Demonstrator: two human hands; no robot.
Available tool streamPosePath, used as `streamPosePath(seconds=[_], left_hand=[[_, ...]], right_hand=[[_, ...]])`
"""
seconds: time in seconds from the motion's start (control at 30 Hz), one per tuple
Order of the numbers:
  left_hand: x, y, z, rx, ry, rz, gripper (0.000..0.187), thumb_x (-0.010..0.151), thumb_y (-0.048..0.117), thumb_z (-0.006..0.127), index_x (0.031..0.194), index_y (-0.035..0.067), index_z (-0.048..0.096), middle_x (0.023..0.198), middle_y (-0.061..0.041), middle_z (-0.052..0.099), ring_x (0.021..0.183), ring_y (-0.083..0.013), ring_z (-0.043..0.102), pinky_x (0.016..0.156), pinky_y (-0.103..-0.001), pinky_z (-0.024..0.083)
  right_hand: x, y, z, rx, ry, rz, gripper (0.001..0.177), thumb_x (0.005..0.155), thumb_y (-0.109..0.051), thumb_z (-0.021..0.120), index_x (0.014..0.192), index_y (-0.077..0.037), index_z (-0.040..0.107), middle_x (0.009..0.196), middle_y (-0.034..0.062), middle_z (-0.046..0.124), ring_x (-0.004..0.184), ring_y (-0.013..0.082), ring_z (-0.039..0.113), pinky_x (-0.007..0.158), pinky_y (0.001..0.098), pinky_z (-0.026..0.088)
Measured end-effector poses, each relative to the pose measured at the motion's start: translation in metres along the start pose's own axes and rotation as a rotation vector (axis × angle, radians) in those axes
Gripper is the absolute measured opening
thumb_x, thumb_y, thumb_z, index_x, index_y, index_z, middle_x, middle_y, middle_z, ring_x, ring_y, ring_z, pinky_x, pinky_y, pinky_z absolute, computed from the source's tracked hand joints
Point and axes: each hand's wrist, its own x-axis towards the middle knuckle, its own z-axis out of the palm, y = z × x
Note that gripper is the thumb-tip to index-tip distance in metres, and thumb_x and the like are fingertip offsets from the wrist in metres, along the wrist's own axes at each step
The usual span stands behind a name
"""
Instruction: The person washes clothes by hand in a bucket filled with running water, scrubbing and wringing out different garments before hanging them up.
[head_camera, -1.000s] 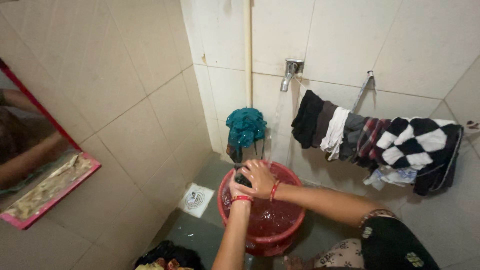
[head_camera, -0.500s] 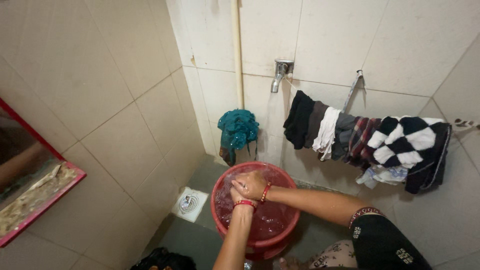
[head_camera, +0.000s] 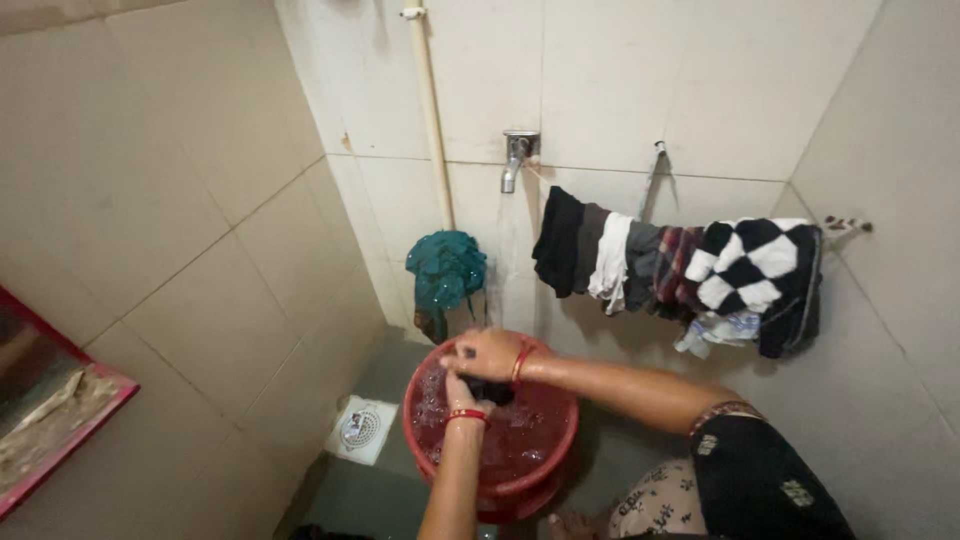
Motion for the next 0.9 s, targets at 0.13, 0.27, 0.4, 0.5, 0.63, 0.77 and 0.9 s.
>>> streamPosePath(seconds=[0.13, 0.27, 0.4, 0.5, 0.63, 0.77, 0.9], left_hand=[[-0.026, -0.009, 0.024, 0.168, -0.082, -0.037, 0.043, 0.093, 0.044, 0.055, 0.119, 0.012, 0.067, 0.124, -0.011, 0.067, 0.113, -0.0311, 0.064, 0.103, -0.049, 0.049], [-0.043, -0.024, 0.040, 0.435, 0.080, -0.236, 0.042, 0.100, 0.049, 0.059, 0.131, 0.021, 0.061, 0.163, -0.013, 0.027, 0.112, -0.0245, 0.050, 0.103, -0.057, 0.036], [-0.043, -0.032, 0.034, 0.694, -0.087, -0.244, 0.053, 0.091, 0.051, 0.058, 0.137, 0.025, 0.060, 0.148, 0.000, 0.057, 0.132, -0.0226, 0.055, 0.105, -0.048, 0.041], [-0.036, -0.029, 0.015, 0.640, -0.097, -0.249, 0.055, 0.091, 0.049, 0.061, 0.137, 0.020, 0.060, 0.149, -0.005, 0.056, 0.131, -0.0266, 0.056, 0.104, -0.050, 0.043], [-0.026, -0.012, 0.003, 0.642, -0.013, -0.186, 0.052, 0.091, 0.046, 0.061, 0.136, 0.019, 0.062, 0.144, -0.005, 0.061, 0.129, -0.0260, 0.058, 0.105, -0.048, 0.045], [-0.031, 0.006, 0.004, 0.653, 0.097, -0.082, 0.051, 0.092, 0.041, 0.058, 0.136, 0.015, 0.061, 0.141, -0.007, 0.065, 0.128, -0.0256, 0.060, 0.108, -0.047, 0.045], [-0.034, 0.029, 0.005, 0.646, 0.125, -0.014, 0.050, 0.093, 0.036, 0.059, 0.136, 0.010, 0.061, 0.140, -0.011, 0.064, 0.126, -0.0292, 0.059, 0.108, -0.048, 0.046]], right_hand=[[-0.006, 0.021, -0.105, 0.179, 0.065, -0.209, 0.034, 0.071, -0.022, 0.077, 0.095, -0.009, 0.057, 0.095, 0.0092, 0.059, 0.092, 0.0253, 0.059, 0.078, 0.0376, 0.049], [-0.051, -0.004, -0.217, 0.177, 0.205, -0.131, 0.039, 0.067, 0.003, 0.062, 0.103, -0.009, 0.054, 0.100, 0.0089, 0.057, 0.094, 0.0240, 0.059, 0.075, 0.0363, 0.049], [-0.091, -0.035, -0.297, 0.118, 0.458, 0.037, 0.050, 0.070, 0.010, 0.048, 0.115, -0.012, 0.054, 0.100, 0.0079, 0.056, 0.089, 0.0239, 0.061, 0.072, 0.0366, 0.052], [-0.092, -0.016, -0.319, 0.049, 0.663, 0.083, 0.051, 0.073, 0.011, 0.047, 0.117, -0.011, 0.057, 0.097, 0.0109, 0.058, 0.090, 0.0278, 0.061, 0.077, 0.0375, 0.051], [-0.092, 0.074, -0.324, -0.299, 0.990, 0.037, 0.034, 0.079, 0.009, 0.052, 0.104, -0.010, 0.065, 0.104, 0.0137, 0.069, 0.104, 0.0373, 0.062, 0.095, 0.0450, 0.052], [-0.097, 0.150, -0.306, -0.619, 0.829, 0.315, 0.019, 0.082, 0.001, 0.063, 0.096, -0.011, 0.071, 0.104, 0.0173, 0.067, 0.104, 0.0401, 0.061, 0.096, 0.0489, 0.050], [-0.105, 0.168, -0.289, -0.483, 0.507, 0.470, 0.031, 0.073, -0.028, 0.076, 0.100, -0.013, 0.079, 0.111, 0.0184, 0.071, 0.105, 0.0395, 0.064, 0.091, 0.0461, 0.053]])
